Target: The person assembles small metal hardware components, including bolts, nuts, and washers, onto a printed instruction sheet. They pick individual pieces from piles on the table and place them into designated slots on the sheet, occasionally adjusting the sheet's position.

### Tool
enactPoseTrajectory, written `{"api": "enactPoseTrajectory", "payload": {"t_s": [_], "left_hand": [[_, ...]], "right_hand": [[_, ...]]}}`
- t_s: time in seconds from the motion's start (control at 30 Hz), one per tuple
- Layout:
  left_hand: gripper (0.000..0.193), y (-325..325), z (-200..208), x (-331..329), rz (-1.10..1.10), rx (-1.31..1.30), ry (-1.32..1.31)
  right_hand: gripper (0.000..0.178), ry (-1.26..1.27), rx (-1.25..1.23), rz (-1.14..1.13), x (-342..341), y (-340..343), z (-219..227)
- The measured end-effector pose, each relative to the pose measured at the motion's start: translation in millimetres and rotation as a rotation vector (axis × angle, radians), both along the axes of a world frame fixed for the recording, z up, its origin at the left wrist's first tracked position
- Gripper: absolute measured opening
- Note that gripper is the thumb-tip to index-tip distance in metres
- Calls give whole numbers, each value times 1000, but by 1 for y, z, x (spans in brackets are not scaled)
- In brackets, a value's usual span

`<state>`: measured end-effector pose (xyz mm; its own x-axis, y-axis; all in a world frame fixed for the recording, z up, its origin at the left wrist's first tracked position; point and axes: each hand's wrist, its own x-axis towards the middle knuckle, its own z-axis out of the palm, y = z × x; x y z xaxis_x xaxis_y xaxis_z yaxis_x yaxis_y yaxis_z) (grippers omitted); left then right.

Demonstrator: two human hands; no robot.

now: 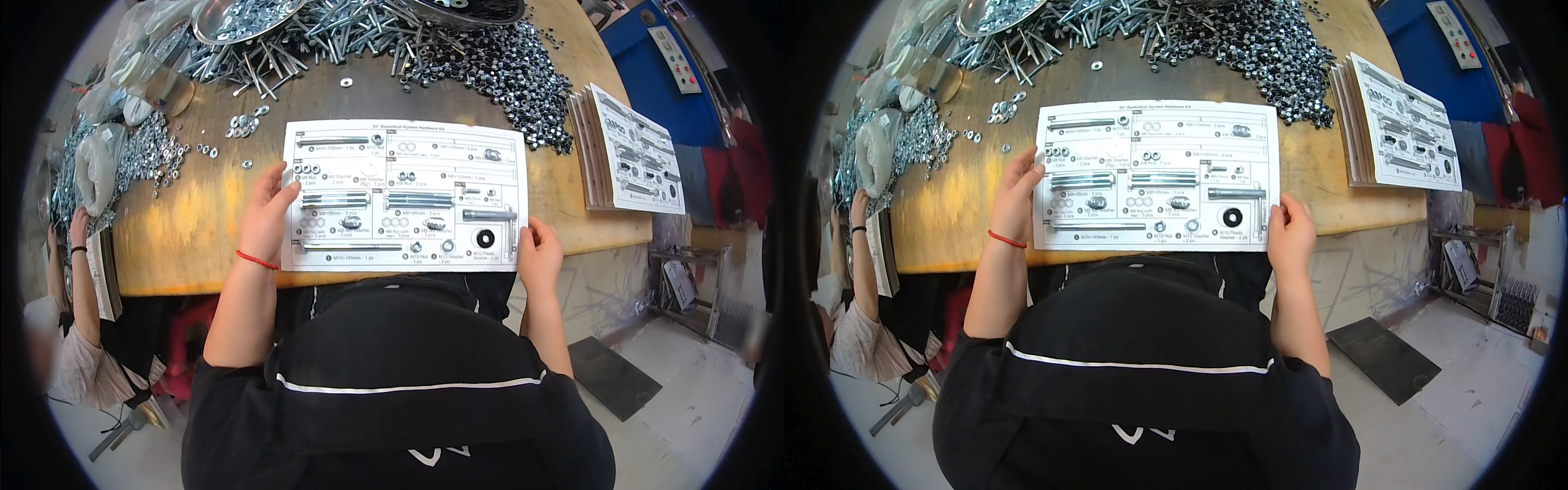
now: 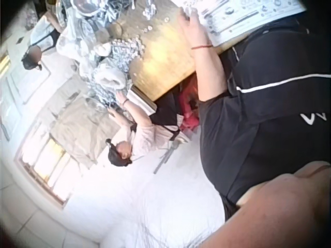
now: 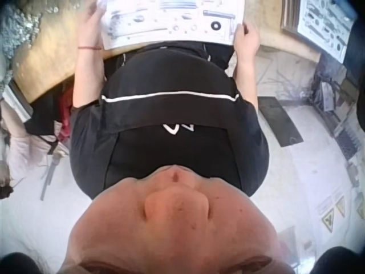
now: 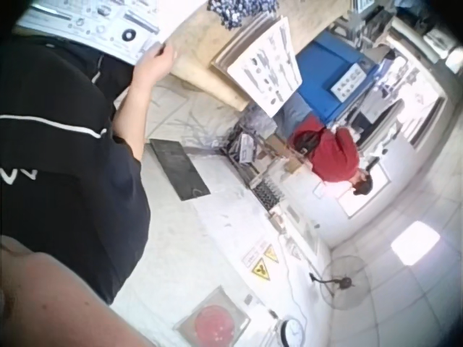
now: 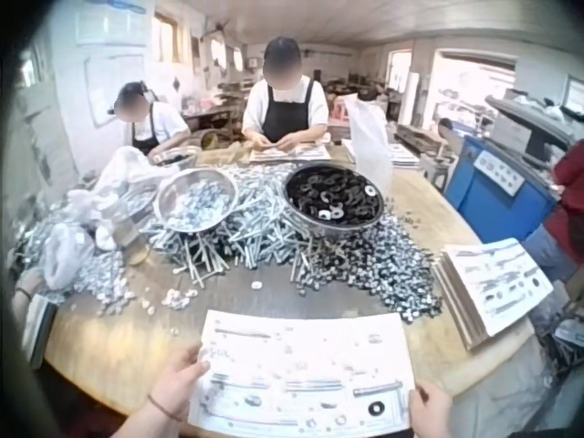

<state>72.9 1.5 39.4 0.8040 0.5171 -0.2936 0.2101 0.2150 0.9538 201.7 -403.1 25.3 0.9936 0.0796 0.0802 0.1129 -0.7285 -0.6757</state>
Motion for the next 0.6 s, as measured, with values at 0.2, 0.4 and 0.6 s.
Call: {"api": "enactPoseTrajectory", "payload": {"t_s": [0.2,0.4,0.6], "left_hand": [[57,-5,-1,-5,-129,52,33],[43,18,27,66,-302,849,0],[48,-8,10,206,-432,959,212]], "right_hand": [[21,17,-25,-85,-15,-17,-2],[30,-113,-172,85,50,26,38],[32,-151,-438,247,168,144,19]]}}
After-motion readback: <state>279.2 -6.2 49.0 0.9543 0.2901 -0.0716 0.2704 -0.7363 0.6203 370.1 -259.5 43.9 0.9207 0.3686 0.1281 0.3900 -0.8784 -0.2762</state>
